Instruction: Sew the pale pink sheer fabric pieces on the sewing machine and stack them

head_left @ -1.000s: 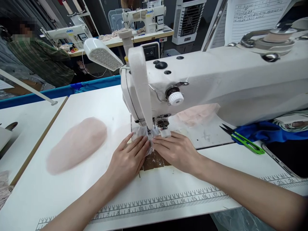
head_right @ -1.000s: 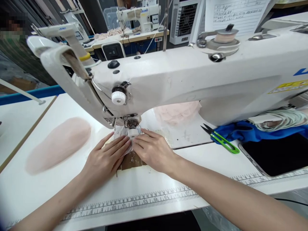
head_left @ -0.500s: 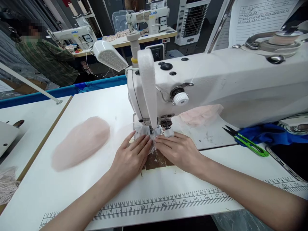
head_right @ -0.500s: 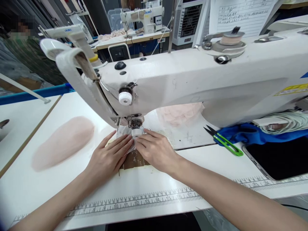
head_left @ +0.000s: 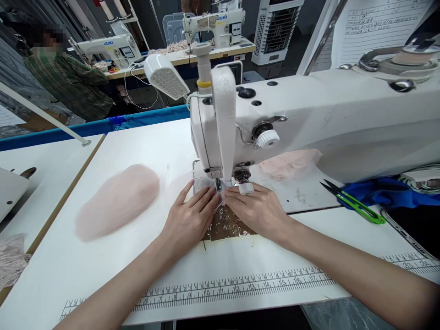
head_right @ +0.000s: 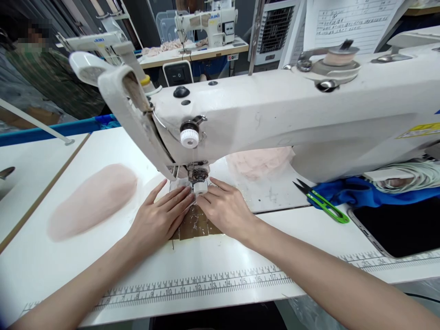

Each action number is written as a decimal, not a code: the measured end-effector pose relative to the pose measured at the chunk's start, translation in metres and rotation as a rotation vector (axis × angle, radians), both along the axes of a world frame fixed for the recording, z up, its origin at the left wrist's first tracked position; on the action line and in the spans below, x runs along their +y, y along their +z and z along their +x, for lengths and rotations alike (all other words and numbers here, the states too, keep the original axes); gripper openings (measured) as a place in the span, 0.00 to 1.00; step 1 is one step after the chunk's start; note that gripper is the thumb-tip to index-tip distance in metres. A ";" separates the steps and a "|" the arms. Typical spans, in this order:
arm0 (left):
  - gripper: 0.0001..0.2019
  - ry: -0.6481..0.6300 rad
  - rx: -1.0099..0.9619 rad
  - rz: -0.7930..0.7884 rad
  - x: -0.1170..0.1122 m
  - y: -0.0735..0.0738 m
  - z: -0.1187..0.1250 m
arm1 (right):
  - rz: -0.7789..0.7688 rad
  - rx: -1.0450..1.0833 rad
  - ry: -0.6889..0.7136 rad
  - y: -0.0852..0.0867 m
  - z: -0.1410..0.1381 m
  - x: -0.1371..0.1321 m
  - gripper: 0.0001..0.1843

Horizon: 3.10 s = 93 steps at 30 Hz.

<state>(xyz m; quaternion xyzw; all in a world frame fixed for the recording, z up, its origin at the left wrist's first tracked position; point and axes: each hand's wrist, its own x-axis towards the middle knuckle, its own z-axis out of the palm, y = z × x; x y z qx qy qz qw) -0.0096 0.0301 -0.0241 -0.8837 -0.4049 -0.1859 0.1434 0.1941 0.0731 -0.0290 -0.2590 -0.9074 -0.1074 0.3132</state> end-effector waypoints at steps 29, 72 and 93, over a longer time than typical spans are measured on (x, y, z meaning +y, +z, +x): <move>0.15 -0.009 -0.001 0.027 -0.007 0.001 0.000 | 0.040 -0.054 -0.059 0.000 -0.002 -0.005 0.11; 0.11 -0.036 -0.449 -1.266 -0.043 0.105 -0.071 | -1.319 -0.029 0.632 0.054 -0.025 -0.034 0.22; 0.16 0.478 -1.051 -0.832 -0.056 0.062 -0.219 | -1.628 0.441 0.434 0.065 -0.157 -0.019 0.12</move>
